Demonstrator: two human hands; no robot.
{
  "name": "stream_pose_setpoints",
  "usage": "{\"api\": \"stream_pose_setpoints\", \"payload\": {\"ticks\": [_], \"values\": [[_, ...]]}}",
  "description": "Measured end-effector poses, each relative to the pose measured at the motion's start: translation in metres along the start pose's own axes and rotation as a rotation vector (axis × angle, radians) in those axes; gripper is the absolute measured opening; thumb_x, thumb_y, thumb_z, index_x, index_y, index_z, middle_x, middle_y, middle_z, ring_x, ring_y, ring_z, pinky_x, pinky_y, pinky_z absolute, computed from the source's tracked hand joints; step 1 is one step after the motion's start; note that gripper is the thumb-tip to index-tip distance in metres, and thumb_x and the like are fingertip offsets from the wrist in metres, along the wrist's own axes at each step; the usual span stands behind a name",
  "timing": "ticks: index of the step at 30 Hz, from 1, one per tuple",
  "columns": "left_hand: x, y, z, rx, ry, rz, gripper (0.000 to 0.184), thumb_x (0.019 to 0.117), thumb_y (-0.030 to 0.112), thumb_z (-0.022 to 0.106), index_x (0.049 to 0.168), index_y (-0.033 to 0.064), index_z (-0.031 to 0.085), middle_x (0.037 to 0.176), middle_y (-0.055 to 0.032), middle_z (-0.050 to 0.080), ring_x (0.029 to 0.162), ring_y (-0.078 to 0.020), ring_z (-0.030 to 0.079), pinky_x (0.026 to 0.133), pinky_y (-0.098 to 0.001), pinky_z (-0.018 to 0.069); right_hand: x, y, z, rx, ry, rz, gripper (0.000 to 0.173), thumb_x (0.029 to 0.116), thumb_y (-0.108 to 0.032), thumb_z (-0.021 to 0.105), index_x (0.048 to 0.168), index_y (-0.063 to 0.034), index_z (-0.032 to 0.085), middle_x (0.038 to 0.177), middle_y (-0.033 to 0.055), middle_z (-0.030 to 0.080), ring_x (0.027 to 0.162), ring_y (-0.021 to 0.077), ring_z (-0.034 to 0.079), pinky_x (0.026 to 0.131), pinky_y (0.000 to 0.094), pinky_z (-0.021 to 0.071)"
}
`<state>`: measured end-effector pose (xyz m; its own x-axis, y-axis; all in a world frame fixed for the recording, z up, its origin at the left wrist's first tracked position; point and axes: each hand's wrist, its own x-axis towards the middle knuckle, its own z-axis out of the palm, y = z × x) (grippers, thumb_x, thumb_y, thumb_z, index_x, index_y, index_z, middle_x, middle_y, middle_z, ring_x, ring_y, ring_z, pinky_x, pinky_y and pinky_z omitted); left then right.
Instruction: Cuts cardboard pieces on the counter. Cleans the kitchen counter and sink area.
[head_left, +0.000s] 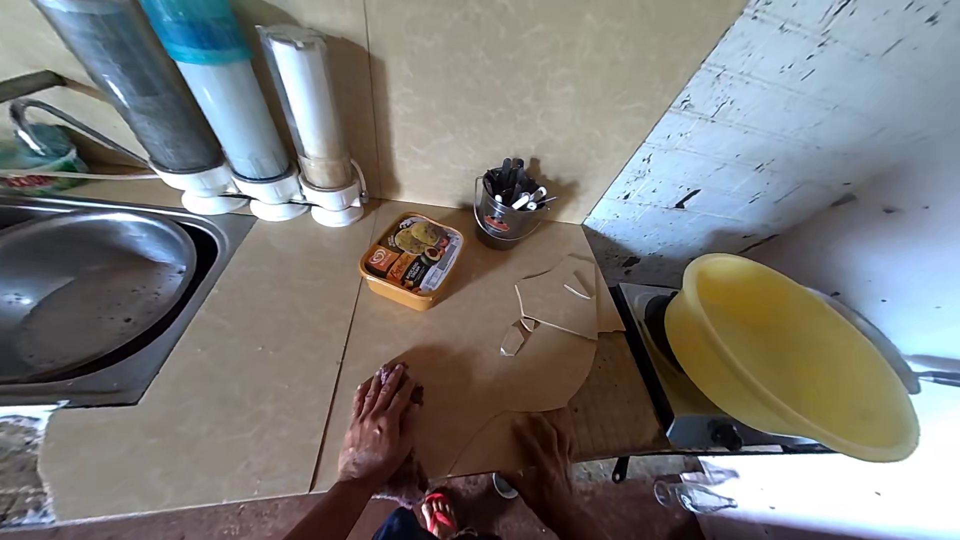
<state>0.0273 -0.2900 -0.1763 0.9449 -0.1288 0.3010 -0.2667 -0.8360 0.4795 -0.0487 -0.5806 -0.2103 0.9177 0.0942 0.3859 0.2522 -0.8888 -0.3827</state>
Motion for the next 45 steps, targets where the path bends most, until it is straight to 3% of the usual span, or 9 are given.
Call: {"api": "stream_pose_setpoints", "payload": {"ticks": [6, 9, 14, 18, 24, 32, 39, 41, 45], "values": [[0.000, -0.002, 0.004, 0.006, 0.032, 0.049, 0.052, 0.0972, 0.032, 0.041, 0.126, 0.0005, 0.071, 0.144, -0.0228, 0.058, 0.137, -0.0492, 0.050, 0.115, -0.0658, 0.0307, 0.015, -0.009, -0.022, 0.088, -0.165, 0.113, 0.066, 0.0777, -0.061, 0.074, 0.124, -0.0134, 0.075, 0.137, 0.0226, 0.061, 0.127, 0.0526, 0.053, 0.098, 0.0753, 0.0383], [0.000, -0.003, 0.003, 0.002, 0.055, 0.055, 0.054, 0.0968, 0.035, 0.041, 0.124, 0.0008, 0.072, 0.143, -0.0231, 0.059, 0.135, -0.0500, 0.052, 0.115, -0.0660, 0.0310, 0.045, -0.001, -0.034, 0.119, -0.029, 0.216, 0.041, 0.0888, -0.038, 0.072, 0.107, -0.0027, 0.078, 0.122, 0.0226, 0.069, 0.121, 0.0495, 0.060, 0.100, 0.0711, 0.0415], [-0.001, -0.003, 0.000, -0.001, 0.050, 0.048, 0.052, 0.0975, 0.036, 0.043, 0.124, 0.0011, 0.072, 0.142, -0.0230, 0.060, 0.134, -0.0499, 0.053, 0.114, -0.0654, 0.0321, 0.124, 0.067, -0.083, 0.305, 0.030, 0.669, 0.049, 0.1039, -0.023, 0.057, 0.140, 0.0092, 0.051, 0.145, 0.0323, 0.049, 0.136, 0.0429, 0.049, 0.113, 0.0498, 0.0421], [-0.002, -0.004, -0.001, 0.000, 0.035, 0.040, 0.050, 0.0971, 0.035, 0.046, 0.123, 0.0007, 0.072, 0.142, -0.0228, 0.060, 0.134, -0.0502, 0.052, 0.114, -0.0652, 0.0331, 0.193, 0.122, -0.073, 0.130, 0.187, 0.431, 0.031, 0.0983, -0.008, 0.060, 0.121, 0.0120, 0.066, 0.125, 0.0328, 0.064, 0.121, 0.0483, 0.060, 0.105, 0.0541, 0.0477], [-0.002, -0.006, 0.001, 0.024, 0.048, 0.026, 0.048, 0.0963, 0.034, 0.048, 0.123, 0.0038, 0.073, 0.142, -0.0196, 0.062, 0.134, -0.0473, 0.054, 0.113, -0.0632, 0.0353, 0.279, 0.135, -0.045, -0.017, -0.292, 0.568, 0.049, 0.1050, -0.016, 0.050, 0.154, -0.0115, 0.046, 0.156, 0.0223, 0.044, 0.145, 0.0434, 0.038, 0.115, 0.0585, 0.0332], [-0.002, -0.004, -0.001, -0.001, 0.010, -0.005, 0.048, 0.0992, 0.035, 0.048, 0.125, 0.0020, 0.072, 0.143, -0.0210, 0.060, 0.134, -0.0491, 0.053, 0.115, -0.0641, 0.0330, 0.203, 0.060, 0.019, 0.141, 0.060, 0.226, 0.035, 0.0948, -0.013, 0.065, 0.126, 0.0020, 0.069, 0.119, 0.0301, 0.067, 0.115, 0.0503, 0.062, 0.099, 0.0655, 0.0464], [-0.001, -0.007, 0.003, 0.023, 0.031, 0.023, 0.049, 0.0959, 0.035, 0.049, 0.122, 0.0010, 0.073, 0.141, -0.0219, 0.061, 0.132, -0.0498, 0.054, 0.112, -0.0658, 0.0351, 0.213, 0.019, 0.008, 0.274, -0.133, 0.226, 0.046, 0.1007, -0.027, 0.061, 0.136, 0.0018, 0.063, 0.120, 0.0229, 0.070, 0.116, 0.0421, 0.065, 0.103, 0.0604, 0.0456], [0.000, -0.005, -0.002, 0.010, -0.004, 0.020, 0.046, 0.0976, 0.032, 0.051, 0.124, -0.0004, 0.072, 0.143, -0.0240, 0.059, 0.134, -0.0516, 0.052, 0.114, -0.0653, 0.0328, 0.243, 0.032, 0.001, 0.150, -0.152, 0.215, 0.049, 0.1019, -0.038, 0.057, 0.139, -0.0057, 0.063, 0.134, 0.0186, 0.066, 0.130, 0.0391, 0.057, 0.108, 0.0608, 0.0387], [0.001, -0.006, -0.004, 0.013, -0.032, 0.041, 0.047, 0.0990, 0.030, 0.050, 0.126, -0.0027, 0.069, 0.143, -0.0273, 0.058, 0.134, -0.0539, 0.051, 0.114, -0.0638, 0.0324, 0.282, 0.093, 0.004, -0.113, -0.427, 0.301, 0.078, 0.0951, -0.074, 0.041, 0.161, -0.0333, 0.031, 0.171, 0.0132, 0.014, 0.158, 0.0402, 0.001, 0.115, 0.0761, -0.0081]]}}
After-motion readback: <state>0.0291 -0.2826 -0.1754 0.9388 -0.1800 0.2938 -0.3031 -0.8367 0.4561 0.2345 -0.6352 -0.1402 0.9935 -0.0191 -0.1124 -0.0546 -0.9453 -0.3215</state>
